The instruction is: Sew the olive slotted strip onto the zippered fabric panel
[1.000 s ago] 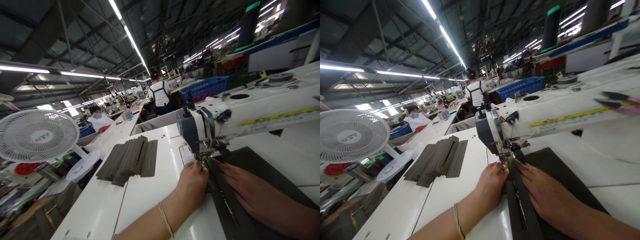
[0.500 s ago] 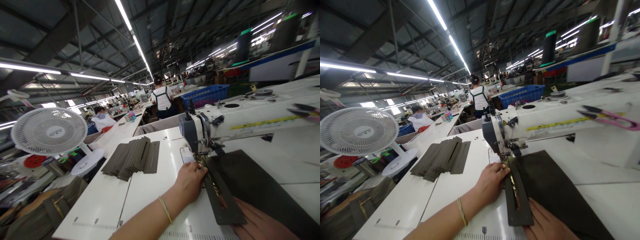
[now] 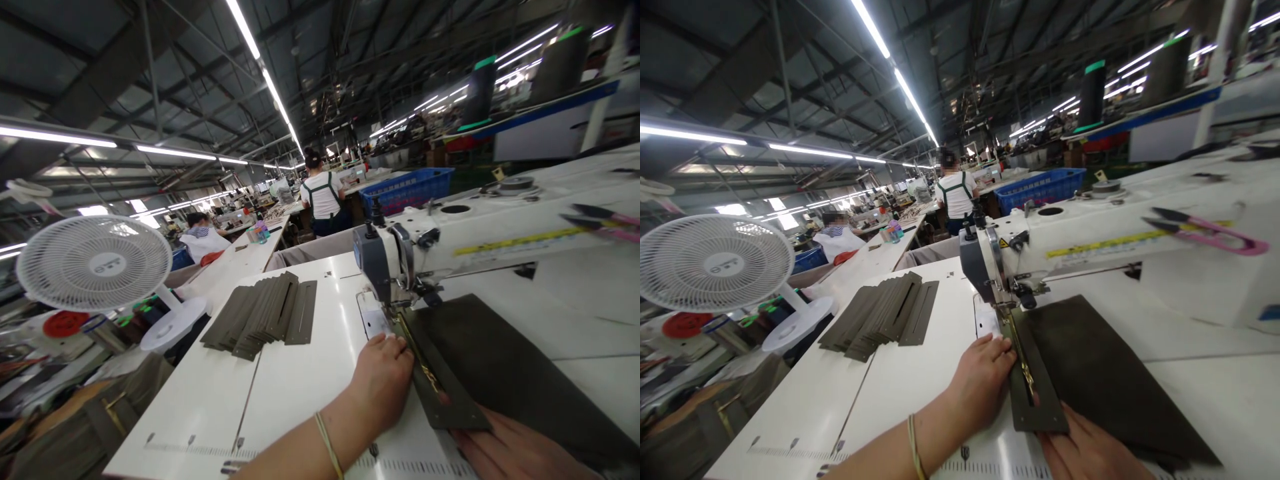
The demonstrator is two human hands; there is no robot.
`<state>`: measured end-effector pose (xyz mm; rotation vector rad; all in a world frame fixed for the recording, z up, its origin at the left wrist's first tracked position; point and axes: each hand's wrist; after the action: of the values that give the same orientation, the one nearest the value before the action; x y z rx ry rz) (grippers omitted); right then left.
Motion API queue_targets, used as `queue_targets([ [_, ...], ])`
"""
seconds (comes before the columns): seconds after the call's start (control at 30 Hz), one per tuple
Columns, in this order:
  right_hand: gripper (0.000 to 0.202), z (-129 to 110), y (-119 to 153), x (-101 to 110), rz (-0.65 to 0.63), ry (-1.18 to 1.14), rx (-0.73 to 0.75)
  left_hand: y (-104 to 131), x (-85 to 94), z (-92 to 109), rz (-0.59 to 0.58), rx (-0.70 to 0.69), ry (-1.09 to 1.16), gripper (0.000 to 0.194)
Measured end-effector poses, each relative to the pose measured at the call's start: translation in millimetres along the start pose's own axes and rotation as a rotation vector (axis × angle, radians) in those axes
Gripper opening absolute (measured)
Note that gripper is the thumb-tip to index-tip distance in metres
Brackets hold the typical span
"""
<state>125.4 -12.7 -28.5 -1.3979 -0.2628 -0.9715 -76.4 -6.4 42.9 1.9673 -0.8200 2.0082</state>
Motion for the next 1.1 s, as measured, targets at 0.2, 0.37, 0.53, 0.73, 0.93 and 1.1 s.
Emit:
queue_targets([
  [0.2,0.051,6,-2,-10,0.036,0.006,0.004,-6,1.3,-9,0.002,-0.017,0.012,0.016],
  [0.37,0.048,11,-18,-4,0.017,0.004,-0.021,-7,1.8,-13,0.017,-0.034,-0.005,0.015],
  [0.53,0.043,21,-31,3,-0.015,-0.014,-0.053,-8,-4.3,-16,0.052,-0.051,0.035,0.014],
  [0.73,0.041,33,-46,1,0.016,-0.012,-0.05,-16,-12.5,-26,0.111,-0.037,0.122,0.015],
  [0.93,0.041,41,-57,-1,0.052,-0.014,-0.041,-22,-13.4,-34,0.073,0.024,0.152,0.016],
  [1.1,0.04,43,-55,-17,0.084,0.017,-0.082,-29,-15.8,-37,0.03,0.079,0.073,0.011],
])
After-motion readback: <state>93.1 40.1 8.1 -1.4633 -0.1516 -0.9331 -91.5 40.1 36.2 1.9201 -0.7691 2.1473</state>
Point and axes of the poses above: each hand's wrist, its own y-axis away from the middle knuckle, its own x-axis out of the back of the hand, z = x × y, and after that the axes turned 4 degrees about -z, right-handed
